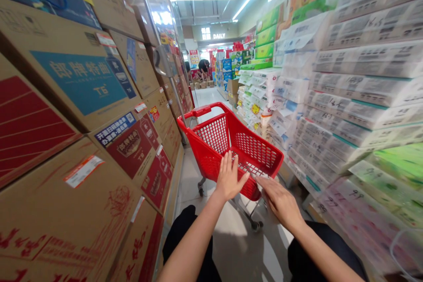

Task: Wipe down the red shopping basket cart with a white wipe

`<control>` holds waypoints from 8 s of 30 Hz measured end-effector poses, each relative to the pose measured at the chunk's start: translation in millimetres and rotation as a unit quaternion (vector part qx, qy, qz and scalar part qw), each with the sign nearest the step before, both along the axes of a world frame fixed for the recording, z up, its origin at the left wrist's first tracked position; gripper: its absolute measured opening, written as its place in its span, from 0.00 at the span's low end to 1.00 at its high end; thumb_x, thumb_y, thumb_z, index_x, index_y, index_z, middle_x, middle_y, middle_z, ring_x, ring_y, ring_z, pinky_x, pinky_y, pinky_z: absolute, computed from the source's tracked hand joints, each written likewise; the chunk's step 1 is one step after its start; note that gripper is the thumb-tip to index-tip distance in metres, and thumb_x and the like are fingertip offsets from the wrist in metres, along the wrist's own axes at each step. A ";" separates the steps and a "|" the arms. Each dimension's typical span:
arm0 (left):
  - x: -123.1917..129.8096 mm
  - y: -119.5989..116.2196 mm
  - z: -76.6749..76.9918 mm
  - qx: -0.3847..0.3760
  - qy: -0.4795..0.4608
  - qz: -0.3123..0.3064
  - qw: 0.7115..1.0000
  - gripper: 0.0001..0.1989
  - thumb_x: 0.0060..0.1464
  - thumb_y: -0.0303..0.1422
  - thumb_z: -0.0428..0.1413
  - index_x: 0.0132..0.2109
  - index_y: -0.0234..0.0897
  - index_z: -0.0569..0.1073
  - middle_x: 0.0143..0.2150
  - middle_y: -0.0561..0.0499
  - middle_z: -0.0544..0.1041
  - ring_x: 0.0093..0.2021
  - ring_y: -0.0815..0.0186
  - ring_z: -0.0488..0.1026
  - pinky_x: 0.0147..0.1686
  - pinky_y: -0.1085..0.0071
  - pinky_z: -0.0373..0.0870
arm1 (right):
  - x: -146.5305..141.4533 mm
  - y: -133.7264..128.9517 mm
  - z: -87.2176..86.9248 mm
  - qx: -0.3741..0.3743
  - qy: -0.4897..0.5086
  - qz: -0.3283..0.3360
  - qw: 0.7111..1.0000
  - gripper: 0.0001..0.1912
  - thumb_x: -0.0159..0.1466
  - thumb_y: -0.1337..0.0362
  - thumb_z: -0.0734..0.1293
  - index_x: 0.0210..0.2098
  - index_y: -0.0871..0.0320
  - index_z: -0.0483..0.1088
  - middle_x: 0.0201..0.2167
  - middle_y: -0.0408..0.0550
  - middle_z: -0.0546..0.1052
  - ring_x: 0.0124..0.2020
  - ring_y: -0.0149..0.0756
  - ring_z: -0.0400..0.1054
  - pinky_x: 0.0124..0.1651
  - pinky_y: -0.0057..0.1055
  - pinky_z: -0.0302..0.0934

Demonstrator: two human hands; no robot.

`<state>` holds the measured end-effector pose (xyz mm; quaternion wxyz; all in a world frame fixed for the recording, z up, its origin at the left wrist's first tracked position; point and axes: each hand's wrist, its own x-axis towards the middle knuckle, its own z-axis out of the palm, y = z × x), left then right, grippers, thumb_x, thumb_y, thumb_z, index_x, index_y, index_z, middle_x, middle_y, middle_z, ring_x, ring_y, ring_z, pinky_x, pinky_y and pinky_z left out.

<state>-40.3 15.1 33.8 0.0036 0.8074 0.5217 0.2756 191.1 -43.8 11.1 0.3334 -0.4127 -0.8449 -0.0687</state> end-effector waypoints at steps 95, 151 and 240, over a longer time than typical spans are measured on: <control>-6.1 -38.2 -6.4 0.026 0.115 0.025 0.993 0.55 0.59 0.63 0.52 0.78 0.41 0.36 0.79 0.46 0.45 0.77 0.41 0.43 0.69 0.39 0.54 | 2.6 54.5 32.3 -0.038 -0.049 0.160 0.985 0.26 0.73 0.68 0.59 0.69 0.50 0.64 0.65 0.49 0.72 0.69 0.37 0.62 0.72 0.47 0.56; -28.6 -34.5 8.3 0.045 0.120 -0.030 0.991 0.43 0.66 0.48 0.51 0.78 0.43 0.39 0.79 0.47 0.44 0.77 0.54 0.46 0.74 0.42 0.37 | 50.7 119.1 79.6 0.063 -0.018 -0.094 0.993 0.28 0.72 0.66 0.56 0.71 0.53 0.62 0.63 0.52 0.73 0.60 0.51 0.69 0.61 0.52 0.67; -58.4 -32.3 10.3 0.045 0.075 0.069 0.994 0.40 0.68 0.49 0.51 0.77 0.55 0.39 0.79 0.52 0.43 0.77 0.47 0.45 0.66 0.39 0.60 | 26.3 73.5 45.8 0.046 -0.087 -0.021 0.995 0.39 0.69 0.73 0.56 0.75 0.42 0.47 0.74 0.41 0.55 0.76 0.46 0.45 0.75 0.59 0.44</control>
